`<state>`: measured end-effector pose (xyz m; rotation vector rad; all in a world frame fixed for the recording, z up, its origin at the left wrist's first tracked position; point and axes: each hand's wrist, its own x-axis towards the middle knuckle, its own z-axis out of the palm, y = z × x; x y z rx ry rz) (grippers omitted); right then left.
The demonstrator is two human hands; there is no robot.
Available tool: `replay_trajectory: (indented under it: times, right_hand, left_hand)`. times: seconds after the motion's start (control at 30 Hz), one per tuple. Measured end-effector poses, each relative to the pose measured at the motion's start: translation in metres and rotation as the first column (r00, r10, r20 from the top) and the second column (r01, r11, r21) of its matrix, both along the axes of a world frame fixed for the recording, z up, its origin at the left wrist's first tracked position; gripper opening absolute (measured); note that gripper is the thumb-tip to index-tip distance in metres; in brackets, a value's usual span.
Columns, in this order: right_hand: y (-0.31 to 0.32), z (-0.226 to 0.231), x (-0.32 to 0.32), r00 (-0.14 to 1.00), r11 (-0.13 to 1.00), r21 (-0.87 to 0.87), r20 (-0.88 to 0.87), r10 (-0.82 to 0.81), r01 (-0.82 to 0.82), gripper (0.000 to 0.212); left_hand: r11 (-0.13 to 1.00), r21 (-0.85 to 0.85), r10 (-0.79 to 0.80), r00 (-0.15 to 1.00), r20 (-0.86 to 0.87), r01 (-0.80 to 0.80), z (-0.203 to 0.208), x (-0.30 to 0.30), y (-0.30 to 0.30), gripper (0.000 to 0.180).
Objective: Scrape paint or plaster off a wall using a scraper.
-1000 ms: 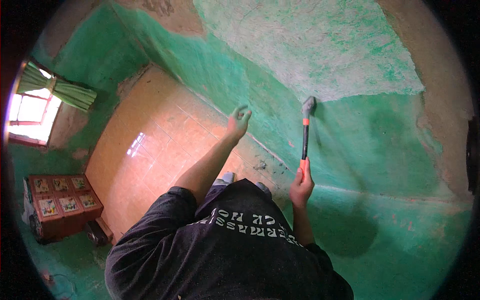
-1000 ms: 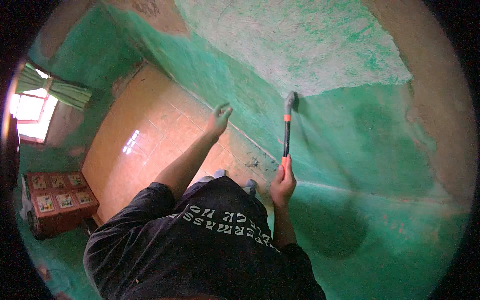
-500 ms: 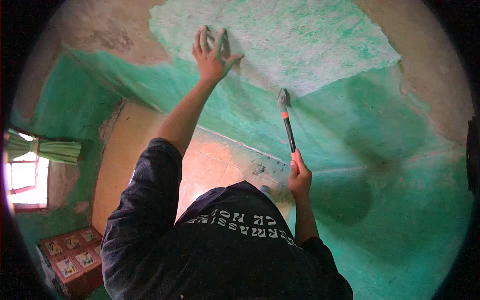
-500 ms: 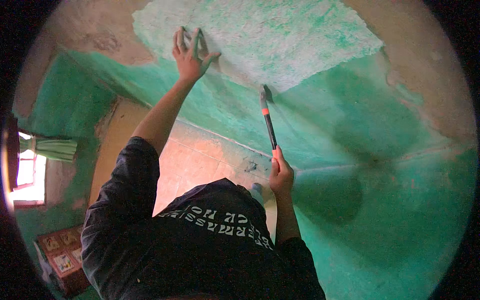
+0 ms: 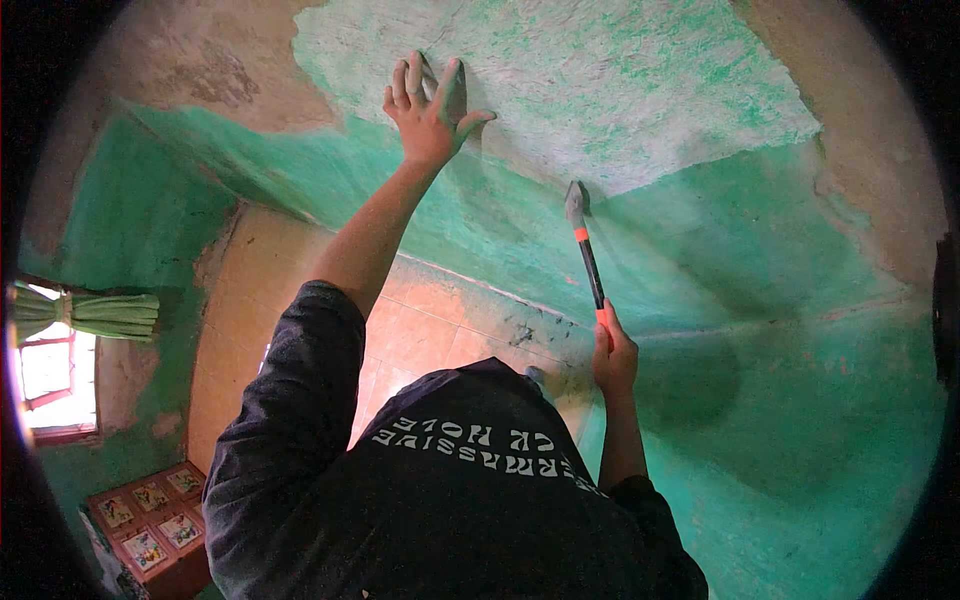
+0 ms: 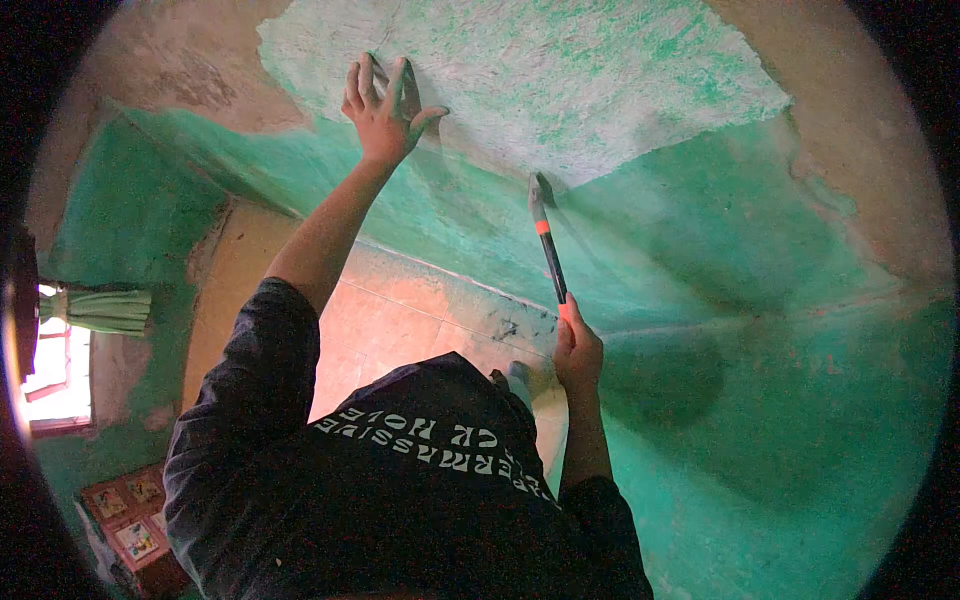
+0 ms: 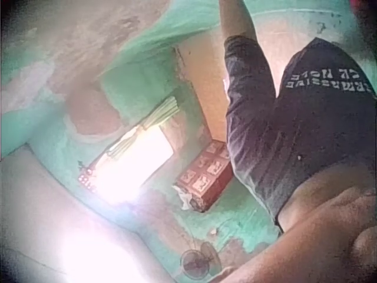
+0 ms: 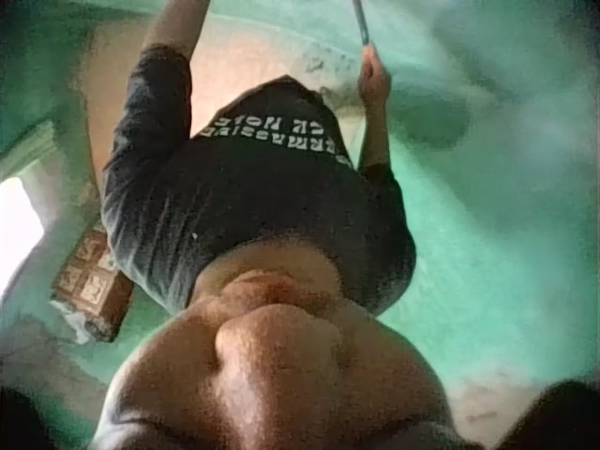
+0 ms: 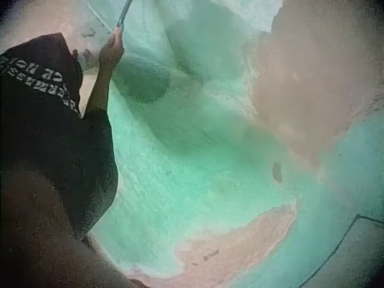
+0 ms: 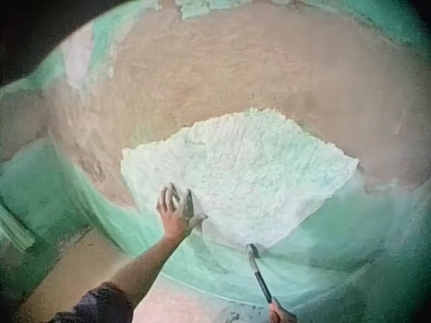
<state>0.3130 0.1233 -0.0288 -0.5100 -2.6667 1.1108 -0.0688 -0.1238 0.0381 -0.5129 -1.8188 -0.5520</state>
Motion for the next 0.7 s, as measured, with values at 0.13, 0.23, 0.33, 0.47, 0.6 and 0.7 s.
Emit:
replay_trajectory:
  times: [0.13, 0.23, 0.33, 0.47, 0.6, 0.7]
  right_hand:
    - [0.009, -0.016, 0.002, 0.98, 0.995, 0.101, -0.199, 0.012, 0.009, 0.043]
    - [0.008, -0.012, 0.001, 0.996, 0.997, 0.074, -0.083, 0.019, -0.013, 0.044]
    - [-0.002, -0.016, 0.0, 0.979, 0.999, 0.041, -0.203, 0.035, -0.027, 0.043]
    - [0.007, -0.003, 0.004, 0.996, 0.998, -0.011, 0.053, -0.069, 0.069, 0.043]
    - [0.002, -0.001, 0.002, 0.996, 0.995, 0.095, -0.083, 0.025, -0.017, 0.044]
    - [0.004, -0.001, 0.005, 0.995, 0.996, 0.065, 0.074, -0.063, 0.058, 0.044]
  left_hand:
    - [1.0, -0.02, 0.02, 1.0, 0.012, -0.02, 0.0, 0.0, -0.002, 0.091]
    - [1.0, -0.019, 0.024, 1.0, 0.009, -0.024, 0.0, 0.0, -0.004, 0.09]
    - [0.998, -0.048, 0.041, 0.999, 0.02, -0.04, 0.004, 0.003, -0.005, 0.092]
    - [0.997, -0.068, 0.027, 1.0, -0.01, -0.027, 0.002, 0.002, -0.005, 0.094]
    - [0.998, -0.063, 0.026, 1.0, 0.005, -0.026, 0.002, 0.001, -0.006, 0.092]
    - [0.997, -0.065, 0.044, 0.999, 0.022, -0.042, 0.002, 0.002, -0.006, 0.091]
